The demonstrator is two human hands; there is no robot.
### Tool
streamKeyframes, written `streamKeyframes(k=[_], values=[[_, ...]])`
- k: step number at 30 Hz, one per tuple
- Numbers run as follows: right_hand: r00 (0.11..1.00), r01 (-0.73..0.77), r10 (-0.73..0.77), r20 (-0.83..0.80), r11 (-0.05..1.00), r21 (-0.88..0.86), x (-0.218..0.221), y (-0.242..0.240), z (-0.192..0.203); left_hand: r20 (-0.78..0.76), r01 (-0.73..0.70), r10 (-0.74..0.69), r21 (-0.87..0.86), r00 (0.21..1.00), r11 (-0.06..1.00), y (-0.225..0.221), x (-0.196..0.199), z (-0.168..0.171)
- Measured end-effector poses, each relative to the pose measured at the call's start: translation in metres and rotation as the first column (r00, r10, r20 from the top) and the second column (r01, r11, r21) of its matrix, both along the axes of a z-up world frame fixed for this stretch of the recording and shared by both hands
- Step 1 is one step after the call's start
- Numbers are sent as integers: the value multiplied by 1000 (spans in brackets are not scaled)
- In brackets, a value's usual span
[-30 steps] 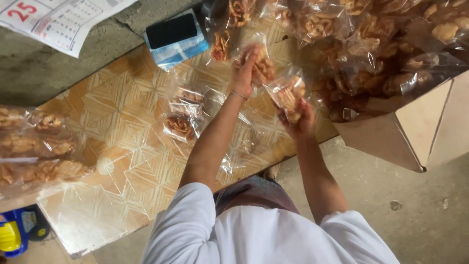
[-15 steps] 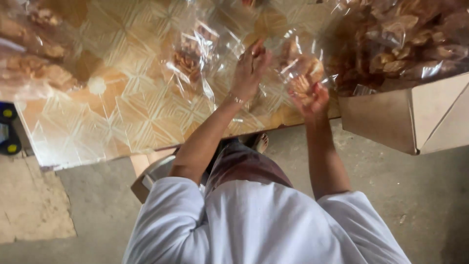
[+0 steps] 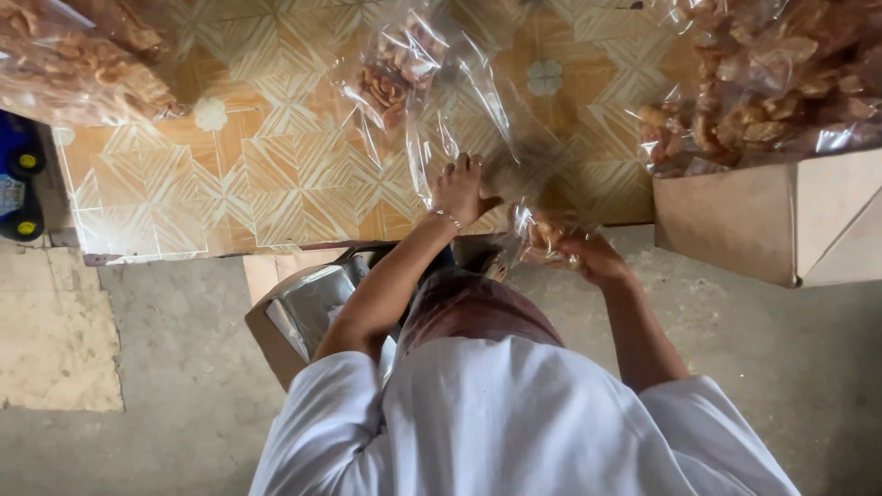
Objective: Packing fried snacks into plastic bags, applying labels, and placing the finished products into a cardboard box.
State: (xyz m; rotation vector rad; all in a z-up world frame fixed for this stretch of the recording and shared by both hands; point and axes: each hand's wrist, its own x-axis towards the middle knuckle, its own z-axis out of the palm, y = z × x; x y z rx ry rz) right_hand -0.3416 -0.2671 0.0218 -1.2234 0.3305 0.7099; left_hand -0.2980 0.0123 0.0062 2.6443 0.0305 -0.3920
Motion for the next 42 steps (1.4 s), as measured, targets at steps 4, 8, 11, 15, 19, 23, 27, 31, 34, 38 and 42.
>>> streamKeyframes(k=[4,8,11,15,19,23,27,31,34,38,42], values=[[998,18,-16,-57,999,43,1,1,4,-29,-54,58,114,998,992,10,5,-88],[996,15,-9,-88,998,59,2,7,40,-148,-167,160,-32,976,986,21,9,-114],[993,-17,7,-115,996,-91,-2,-18,-14,-204,-229,190,-186,960,956,29,13,-90],[886,-369,392,246,919,-136,33,-14,-54,-141,-165,131,-273,981,948,38,14,11],[982,-11,3,187,999,44,62,58,-8,31,-95,118,-417,992,904,51,19,39],[950,308,-272,-152,891,333,71,121,60,168,6,100,-539,981,842,62,22,60],[906,131,-93,413,989,-64,86,157,43,-88,14,-49,-361,995,933,57,17,95],[430,224,419,800,809,-544,102,181,22,-30,179,-219,-476,975,861,64,6,101],[589,67,245,770,935,-349,103,190,24,-82,-96,57,-614,995,783,93,-1,95],[862,-90,26,506,991,101,102,201,32,-311,-753,930,-656,197,-60,181,2,-29],[976,-163,157,149,986,31,102,221,72,-563,-753,826,-556,31,-351,206,24,-45]])
